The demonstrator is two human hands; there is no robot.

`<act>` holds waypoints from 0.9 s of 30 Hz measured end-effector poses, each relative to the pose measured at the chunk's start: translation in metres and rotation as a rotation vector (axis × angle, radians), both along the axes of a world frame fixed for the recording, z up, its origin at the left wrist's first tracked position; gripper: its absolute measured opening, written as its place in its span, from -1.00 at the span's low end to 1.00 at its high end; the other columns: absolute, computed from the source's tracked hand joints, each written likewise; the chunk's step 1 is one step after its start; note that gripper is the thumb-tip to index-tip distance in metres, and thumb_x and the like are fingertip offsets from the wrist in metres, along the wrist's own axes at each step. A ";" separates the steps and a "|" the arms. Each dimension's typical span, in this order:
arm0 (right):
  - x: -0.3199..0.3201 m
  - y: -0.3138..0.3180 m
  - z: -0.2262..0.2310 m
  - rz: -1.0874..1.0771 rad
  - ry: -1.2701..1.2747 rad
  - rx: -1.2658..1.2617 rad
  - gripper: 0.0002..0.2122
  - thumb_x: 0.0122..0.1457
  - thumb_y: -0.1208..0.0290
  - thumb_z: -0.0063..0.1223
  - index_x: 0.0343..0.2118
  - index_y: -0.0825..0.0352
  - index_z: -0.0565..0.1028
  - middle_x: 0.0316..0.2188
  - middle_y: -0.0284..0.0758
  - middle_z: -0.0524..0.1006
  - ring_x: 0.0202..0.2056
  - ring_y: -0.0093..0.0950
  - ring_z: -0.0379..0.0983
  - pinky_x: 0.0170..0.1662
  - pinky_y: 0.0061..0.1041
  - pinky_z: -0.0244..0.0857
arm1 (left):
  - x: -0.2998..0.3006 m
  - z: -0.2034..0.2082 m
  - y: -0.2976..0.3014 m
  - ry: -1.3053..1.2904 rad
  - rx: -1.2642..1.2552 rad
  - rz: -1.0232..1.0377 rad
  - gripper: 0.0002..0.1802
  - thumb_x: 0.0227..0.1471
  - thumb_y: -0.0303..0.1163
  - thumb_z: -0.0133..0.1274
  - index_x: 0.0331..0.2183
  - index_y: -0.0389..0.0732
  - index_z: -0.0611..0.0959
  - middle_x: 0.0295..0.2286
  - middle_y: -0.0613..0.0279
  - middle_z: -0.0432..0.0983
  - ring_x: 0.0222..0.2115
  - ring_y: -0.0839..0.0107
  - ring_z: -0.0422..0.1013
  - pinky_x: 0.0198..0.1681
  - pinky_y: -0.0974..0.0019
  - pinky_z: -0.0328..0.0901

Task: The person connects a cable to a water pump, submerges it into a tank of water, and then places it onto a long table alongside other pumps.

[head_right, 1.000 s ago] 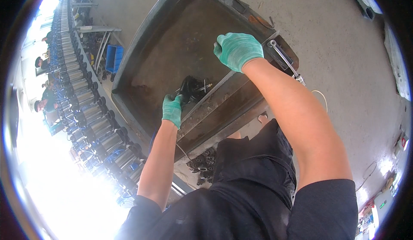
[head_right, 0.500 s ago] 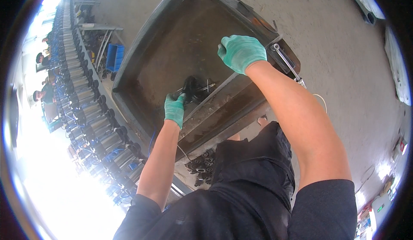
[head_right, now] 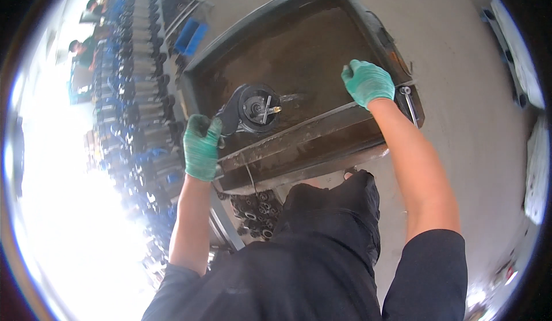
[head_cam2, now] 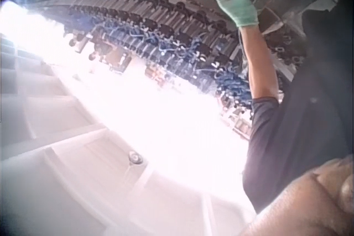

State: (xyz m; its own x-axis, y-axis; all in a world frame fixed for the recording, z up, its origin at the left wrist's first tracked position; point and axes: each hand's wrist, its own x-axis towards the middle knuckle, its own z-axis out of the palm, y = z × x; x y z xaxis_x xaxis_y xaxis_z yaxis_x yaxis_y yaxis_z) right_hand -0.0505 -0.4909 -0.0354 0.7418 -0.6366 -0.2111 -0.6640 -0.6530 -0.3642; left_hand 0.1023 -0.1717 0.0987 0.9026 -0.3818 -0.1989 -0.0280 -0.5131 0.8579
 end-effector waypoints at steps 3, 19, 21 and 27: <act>0.000 0.002 0.000 0.035 -0.014 -0.020 -0.66 0.33 0.11 -0.19 -0.27 0.25 0.56 -0.23 -0.13 0.62 -0.17 -0.07 0.55 -0.07 -0.08 0.40 | -0.022 0.048 0.015 0.000 -0.004 0.082 -0.74 0.10 -0.45 0.26 -0.36 -0.20 0.45 -0.56 0.46 0.34 -0.60 0.69 0.23 -0.57 0.53 0.17; -0.002 0.006 0.002 0.091 0.023 -0.050 -0.61 0.34 0.06 -0.25 -0.20 0.26 0.56 -0.19 -0.09 0.60 -0.14 -0.02 0.52 -0.06 -0.06 0.39 | -0.124 0.039 0.043 -0.025 0.262 0.186 -0.71 0.05 -0.39 0.29 -0.37 -0.24 0.46 -0.51 0.42 0.32 -0.46 0.55 0.22 -0.36 0.40 0.25; -0.002 0.009 0.005 0.115 -0.022 -0.055 -0.59 0.34 0.04 -0.25 -0.19 0.27 0.56 -0.18 -0.07 0.60 -0.13 -0.01 0.51 -0.05 -0.05 0.38 | -0.134 0.024 0.029 -0.047 0.304 0.182 -0.71 0.05 -0.37 0.28 -0.36 -0.27 0.48 -0.50 0.34 0.43 -0.45 0.51 0.32 -0.34 0.34 0.31; -0.002 0.010 0.002 0.101 0.057 -0.035 -0.57 0.34 0.02 -0.26 -0.13 0.27 0.56 -0.15 -0.03 0.59 -0.09 0.02 0.50 -0.02 -0.05 0.36 | -0.162 -0.010 -0.015 0.028 0.295 0.084 -0.70 0.04 -0.33 0.27 -0.32 -0.30 0.52 -0.44 0.01 0.60 -0.43 0.14 0.52 -0.29 0.15 0.39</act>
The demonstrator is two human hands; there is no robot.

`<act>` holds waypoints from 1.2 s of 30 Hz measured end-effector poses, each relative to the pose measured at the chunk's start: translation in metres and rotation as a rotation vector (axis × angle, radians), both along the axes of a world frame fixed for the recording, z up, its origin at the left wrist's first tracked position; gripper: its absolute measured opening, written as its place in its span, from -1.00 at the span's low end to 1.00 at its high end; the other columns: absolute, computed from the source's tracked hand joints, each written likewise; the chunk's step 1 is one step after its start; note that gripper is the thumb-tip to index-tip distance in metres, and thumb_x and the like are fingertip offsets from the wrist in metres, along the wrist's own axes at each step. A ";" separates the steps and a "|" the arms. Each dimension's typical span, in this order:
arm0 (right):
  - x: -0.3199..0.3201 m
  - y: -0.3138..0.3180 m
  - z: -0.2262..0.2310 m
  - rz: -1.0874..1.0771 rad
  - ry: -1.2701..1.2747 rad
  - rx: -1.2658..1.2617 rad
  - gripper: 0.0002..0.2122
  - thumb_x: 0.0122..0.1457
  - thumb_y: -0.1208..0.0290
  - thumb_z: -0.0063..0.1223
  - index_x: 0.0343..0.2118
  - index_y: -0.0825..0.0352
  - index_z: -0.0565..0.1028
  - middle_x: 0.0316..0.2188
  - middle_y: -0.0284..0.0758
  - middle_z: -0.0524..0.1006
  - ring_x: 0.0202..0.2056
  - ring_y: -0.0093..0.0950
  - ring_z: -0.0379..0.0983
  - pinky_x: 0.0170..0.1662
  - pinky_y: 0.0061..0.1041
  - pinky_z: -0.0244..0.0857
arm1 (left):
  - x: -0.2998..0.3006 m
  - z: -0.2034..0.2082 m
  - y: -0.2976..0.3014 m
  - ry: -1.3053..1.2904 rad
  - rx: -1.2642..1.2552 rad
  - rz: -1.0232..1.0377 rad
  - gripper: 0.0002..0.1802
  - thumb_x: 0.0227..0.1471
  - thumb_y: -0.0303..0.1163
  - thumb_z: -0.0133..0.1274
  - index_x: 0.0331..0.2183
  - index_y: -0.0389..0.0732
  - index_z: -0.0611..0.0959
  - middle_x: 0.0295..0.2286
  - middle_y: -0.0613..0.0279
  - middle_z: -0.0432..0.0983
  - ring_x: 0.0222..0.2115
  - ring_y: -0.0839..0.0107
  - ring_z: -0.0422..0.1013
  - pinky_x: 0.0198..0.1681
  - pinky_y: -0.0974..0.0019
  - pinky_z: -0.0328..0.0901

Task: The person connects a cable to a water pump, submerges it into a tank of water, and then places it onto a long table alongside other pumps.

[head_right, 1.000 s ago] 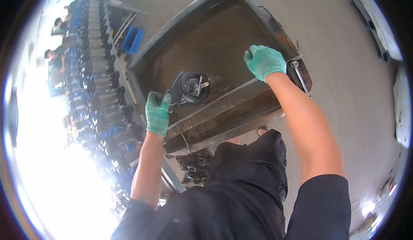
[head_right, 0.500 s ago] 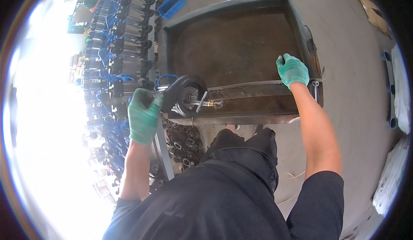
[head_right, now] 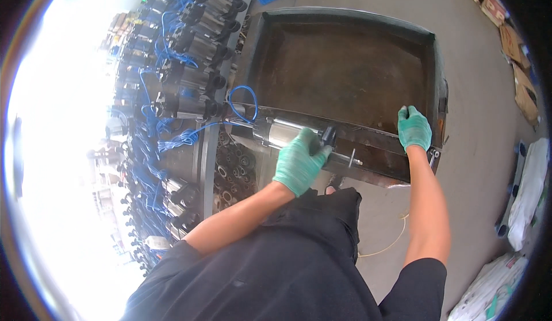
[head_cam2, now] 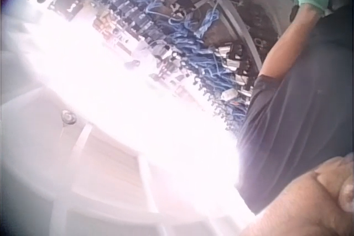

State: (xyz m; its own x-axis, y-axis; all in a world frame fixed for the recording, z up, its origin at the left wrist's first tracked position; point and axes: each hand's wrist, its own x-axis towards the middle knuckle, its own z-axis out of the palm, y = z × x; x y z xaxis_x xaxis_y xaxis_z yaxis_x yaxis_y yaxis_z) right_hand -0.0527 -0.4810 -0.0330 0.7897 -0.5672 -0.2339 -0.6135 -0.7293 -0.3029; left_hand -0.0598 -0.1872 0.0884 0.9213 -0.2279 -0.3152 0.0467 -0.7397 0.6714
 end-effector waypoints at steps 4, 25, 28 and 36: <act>0.000 0.000 -0.006 0.011 -0.047 -0.044 -0.57 0.35 0.02 -0.25 -0.13 0.27 0.56 -0.15 -0.02 0.59 -0.09 0.03 0.49 -0.02 -0.05 0.36 | -0.007 -0.004 0.009 0.009 -0.017 -0.004 -0.66 0.03 -0.32 0.27 -0.21 -0.29 0.55 -0.39 0.02 0.61 -0.35 0.06 0.53 -0.22 0.10 0.38; 0.060 0.110 0.037 0.401 -0.366 -0.006 -0.71 0.35 0.22 -0.07 -0.14 0.36 0.52 -0.26 -0.02 0.61 -0.26 -0.07 0.54 -0.14 -0.19 0.38 | -0.295 -0.147 0.452 0.480 0.283 0.634 -0.48 0.08 -0.03 0.10 -0.04 -0.19 0.59 -0.10 -0.09 0.59 -0.04 -0.05 0.49 0.02 0.03 0.36; 0.082 0.234 0.079 0.717 -0.399 0.160 -0.77 0.33 0.27 -0.01 -0.17 0.33 0.55 -0.31 -0.08 0.60 -0.29 -0.16 0.55 -0.15 -0.25 0.39 | -0.383 -0.188 0.481 0.570 0.256 0.735 -0.51 0.07 -0.04 0.09 -0.09 -0.19 0.62 -0.10 -0.09 0.59 -0.03 -0.07 0.48 0.04 0.03 0.36; 0.107 0.578 0.078 1.431 -0.428 0.381 -0.70 0.13 0.45 0.17 -0.07 0.39 0.50 -0.18 -0.13 0.57 -0.15 -0.13 0.53 -0.04 -0.29 0.42 | -0.470 -0.197 0.461 0.741 -0.362 1.512 -0.65 0.09 -0.22 0.12 -0.16 -0.25 0.64 -0.30 0.08 0.65 -0.43 0.21 0.58 -0.32 0.19 0.48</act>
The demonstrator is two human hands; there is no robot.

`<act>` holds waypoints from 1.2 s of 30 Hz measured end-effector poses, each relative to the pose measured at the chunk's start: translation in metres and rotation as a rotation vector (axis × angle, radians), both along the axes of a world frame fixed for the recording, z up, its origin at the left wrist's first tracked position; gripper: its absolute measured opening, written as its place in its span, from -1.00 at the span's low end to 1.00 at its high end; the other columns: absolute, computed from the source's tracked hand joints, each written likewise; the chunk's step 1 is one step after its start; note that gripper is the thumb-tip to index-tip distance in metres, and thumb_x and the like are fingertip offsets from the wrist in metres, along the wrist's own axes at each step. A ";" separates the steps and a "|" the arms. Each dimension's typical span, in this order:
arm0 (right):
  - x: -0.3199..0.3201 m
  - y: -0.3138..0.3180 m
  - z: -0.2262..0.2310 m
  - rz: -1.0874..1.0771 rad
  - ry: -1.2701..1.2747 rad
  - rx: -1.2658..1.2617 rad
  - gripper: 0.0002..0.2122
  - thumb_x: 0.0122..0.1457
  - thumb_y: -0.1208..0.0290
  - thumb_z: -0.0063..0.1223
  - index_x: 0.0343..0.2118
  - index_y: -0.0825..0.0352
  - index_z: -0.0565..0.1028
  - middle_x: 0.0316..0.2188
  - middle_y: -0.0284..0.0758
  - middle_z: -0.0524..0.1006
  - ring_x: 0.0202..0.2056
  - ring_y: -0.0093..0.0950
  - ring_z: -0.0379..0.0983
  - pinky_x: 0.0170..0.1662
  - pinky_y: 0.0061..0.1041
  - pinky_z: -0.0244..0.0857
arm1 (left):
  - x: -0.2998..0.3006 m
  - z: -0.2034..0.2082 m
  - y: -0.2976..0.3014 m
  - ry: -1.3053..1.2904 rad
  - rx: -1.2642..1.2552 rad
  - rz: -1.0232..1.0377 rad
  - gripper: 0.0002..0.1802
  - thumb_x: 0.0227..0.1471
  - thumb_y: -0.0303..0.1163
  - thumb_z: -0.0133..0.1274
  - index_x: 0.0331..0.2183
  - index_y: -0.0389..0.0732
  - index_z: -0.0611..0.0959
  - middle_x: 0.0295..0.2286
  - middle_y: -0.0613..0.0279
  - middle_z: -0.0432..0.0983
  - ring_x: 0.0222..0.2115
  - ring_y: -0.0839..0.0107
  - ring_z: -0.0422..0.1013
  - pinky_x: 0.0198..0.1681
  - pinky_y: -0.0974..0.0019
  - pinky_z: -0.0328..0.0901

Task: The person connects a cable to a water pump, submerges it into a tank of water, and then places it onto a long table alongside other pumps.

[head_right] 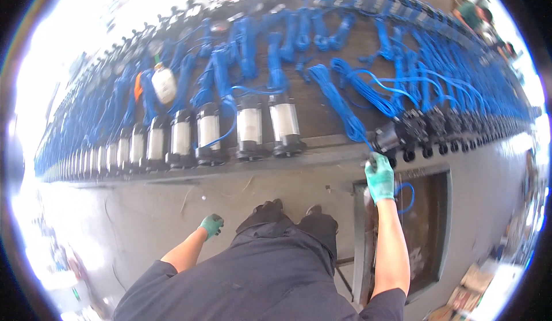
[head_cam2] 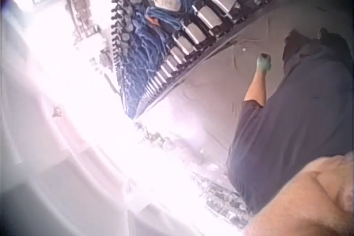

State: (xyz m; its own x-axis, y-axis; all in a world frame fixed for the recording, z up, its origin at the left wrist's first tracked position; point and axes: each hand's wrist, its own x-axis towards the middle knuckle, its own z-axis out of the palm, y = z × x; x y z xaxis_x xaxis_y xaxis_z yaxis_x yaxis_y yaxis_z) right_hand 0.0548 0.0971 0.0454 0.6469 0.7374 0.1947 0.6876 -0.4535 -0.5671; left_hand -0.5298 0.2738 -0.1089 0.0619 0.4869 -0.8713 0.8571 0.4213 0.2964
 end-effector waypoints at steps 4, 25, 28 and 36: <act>0.022 0.120 -0.020 0.098 -0.125 -0.266 -0.48 0.09 0.32 0.24 0.11 0.34 0.39 0.08 -0.02 0.40 0.06 -0.02 0.39 0.13 -0.19 0.32 | -0.011 0.022 -0.033 -0.096 0.070 0.293 -0.68 0.13 -0.29 0.10 -0.13 -0.26 0.61 -0.37 0.18 0.63 -0.54 0.35 0.52 -0.45 0.27 0.44; -0.012 0.279 0.028 0.679 0.512 0.085 -0.39 0.05 0.44 0.36 0.18 0.38 0.35 -0.11 -0.33 0.50 -0.12 -0.48 0.43 0.04 -0.44 0.31 | -0.009 0.071 -0.304 0.052 -0.102 1.218 -0.63 0.24 -0.26 0.04 0.01 -0.24 0.59 -0.23 0.18 0.64 -0.41 0.30 0.58 -0.33 0.23 0.50; -0.050 0.297 0.042 0.993 0.227 -0.016 -0.41 0.01 0.48 0.35 0.16 0.35 0.40 -0.11 -0.24 0.50 -0.07 -0.34 0.46 0.06 -0.38 0.31 | -0.028 0.054 -0.304 -0.049 -0.022 1.259 -0.64 0.26 -0.28 0.03 0.02 -0.23 0.58 -0.22 0.17 0.64 -0.40 0.29 0.58 -0.32 0.22 0.50; -0.120 0.297 0.032 0.765 -0.237 -0.411 -0.58 0.09 0.45 0.19 0.06 0.34 0.49 0.02 -0.03 0.46 0.06 -0.07 0.41 0.19 -0.23 0.26 | -0.109 0.020 -0.347 -0.139 -0.050 1.439 -0.63 0.26 -0.29 0.01 0.03 -0.26 0.57 -0.22 0.14 0.63 -0.40 0.28 0.57 -0.31 0.22 0.50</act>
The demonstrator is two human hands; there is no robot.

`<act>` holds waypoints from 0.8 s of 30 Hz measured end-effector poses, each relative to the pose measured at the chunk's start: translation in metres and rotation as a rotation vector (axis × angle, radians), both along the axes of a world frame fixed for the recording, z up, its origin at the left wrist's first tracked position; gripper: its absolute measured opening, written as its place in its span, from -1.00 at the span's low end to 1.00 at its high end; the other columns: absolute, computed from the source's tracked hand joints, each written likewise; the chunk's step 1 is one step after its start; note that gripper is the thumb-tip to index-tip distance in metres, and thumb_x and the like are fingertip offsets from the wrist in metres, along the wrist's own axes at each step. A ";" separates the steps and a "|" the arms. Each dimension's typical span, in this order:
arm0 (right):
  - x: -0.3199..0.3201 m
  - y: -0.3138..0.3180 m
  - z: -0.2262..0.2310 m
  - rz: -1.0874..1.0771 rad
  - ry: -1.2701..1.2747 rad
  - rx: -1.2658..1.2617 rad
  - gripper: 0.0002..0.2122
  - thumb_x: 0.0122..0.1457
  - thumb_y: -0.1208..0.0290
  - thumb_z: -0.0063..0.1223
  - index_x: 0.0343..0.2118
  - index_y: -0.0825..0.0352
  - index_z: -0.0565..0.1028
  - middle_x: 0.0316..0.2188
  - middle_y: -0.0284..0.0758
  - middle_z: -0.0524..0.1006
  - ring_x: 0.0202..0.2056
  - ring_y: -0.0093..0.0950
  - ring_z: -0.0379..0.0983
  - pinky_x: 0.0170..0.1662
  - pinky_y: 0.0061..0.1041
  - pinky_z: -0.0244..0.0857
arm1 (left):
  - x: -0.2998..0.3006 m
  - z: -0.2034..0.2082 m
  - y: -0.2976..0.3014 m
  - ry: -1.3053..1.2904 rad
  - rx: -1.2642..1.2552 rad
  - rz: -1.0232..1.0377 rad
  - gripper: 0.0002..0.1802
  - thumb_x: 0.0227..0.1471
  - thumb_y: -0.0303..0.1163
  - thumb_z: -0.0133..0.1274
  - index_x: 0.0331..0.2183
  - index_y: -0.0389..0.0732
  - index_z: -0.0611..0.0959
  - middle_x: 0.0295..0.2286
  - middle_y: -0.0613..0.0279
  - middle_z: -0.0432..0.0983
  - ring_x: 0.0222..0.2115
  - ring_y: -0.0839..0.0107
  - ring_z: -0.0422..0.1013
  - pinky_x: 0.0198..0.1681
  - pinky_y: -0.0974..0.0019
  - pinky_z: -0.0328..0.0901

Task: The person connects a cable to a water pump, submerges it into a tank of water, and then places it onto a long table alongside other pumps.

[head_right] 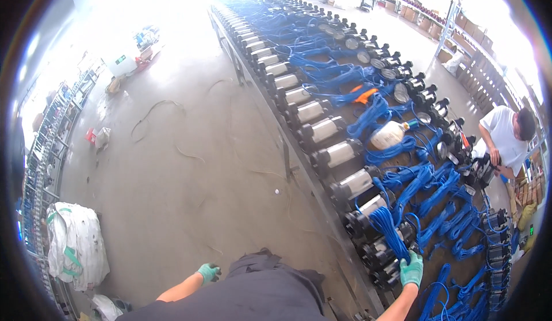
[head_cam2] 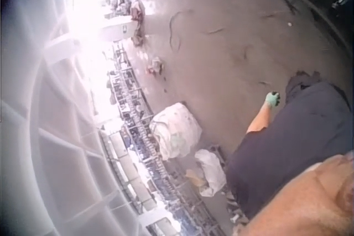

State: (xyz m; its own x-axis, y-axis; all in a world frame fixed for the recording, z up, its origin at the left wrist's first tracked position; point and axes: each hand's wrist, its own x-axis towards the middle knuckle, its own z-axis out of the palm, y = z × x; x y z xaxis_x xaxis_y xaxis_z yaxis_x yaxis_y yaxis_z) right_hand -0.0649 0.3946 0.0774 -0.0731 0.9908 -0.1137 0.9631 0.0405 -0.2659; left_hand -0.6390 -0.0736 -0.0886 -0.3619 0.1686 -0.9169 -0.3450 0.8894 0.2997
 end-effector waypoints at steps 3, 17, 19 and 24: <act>-0.040 -0.014 0.001 -0.100 0.104 0.209 -0.64 0.13 0.54 0.11 0.03 0.39 0.49 0.01 -0.06 0.47 0.05 -0.10 0.43 0.18 -0.24 0.26 | -0.046 -0.006 -0.025 0.002 -0.040 0.004 -0.64 0.26 -0.30 0.01 0.02 -0.25 0.57 -0.23 0.14 0.63 -0.41 0.29 0.57 -0.33 0.22 0.50; -0.386 0.065 0.038 0.111 0.407 0.437 -0.84 0.17 0.67 0.00 -0.21 0.41 0.55 -0.22 -0.23 0.54 -0.26 -0.37 0.52 -0.15 -0.45 0.39 | -0.269 -0.023 0.020 0.136 0.071 0.153 -0.71 0.27 -0.35 0.01 -0.06 -0.30 0.59 -0.25 0.11 0.64 -0.45 0.30 0.56 -0.38 0.23 0.49; -0.453 0.101 0.035 0.242 0.425 0.512 -0.84 0.17 0.66 -0.01 -0.22 0.40 0.56 -0.25 -0.21 0.55 -0.27 -0.33 0.52 -0.17 -0.43 0.40 | -0.289 -0.021 0.041 0.124 0.104 0.175 -0.69 0.27 -0.36 0.00 -0.03 -0.33 0.57 -0.24 0.08 0.64 -0.45 0.29 0.56 -0.37 0.24 0.49; -0.653 0.189 0.022 0.362 0.572 0.358 -0.86 0.12 0.57 0.07 -0.27 0.35 0.60 -0.28 -0.17 0.58 -0.26 -0.19 0.54 -0.14 -0.29 0.41 | -0.327 0.026 0.070 0.078 -0.019 0.380 -0.65 0.25 -0.37 0.01 -0.01 -0.39 0.56 -0.23 0.03 0.64 -0.42 0.26 0.58 -0.35 0.23 0.50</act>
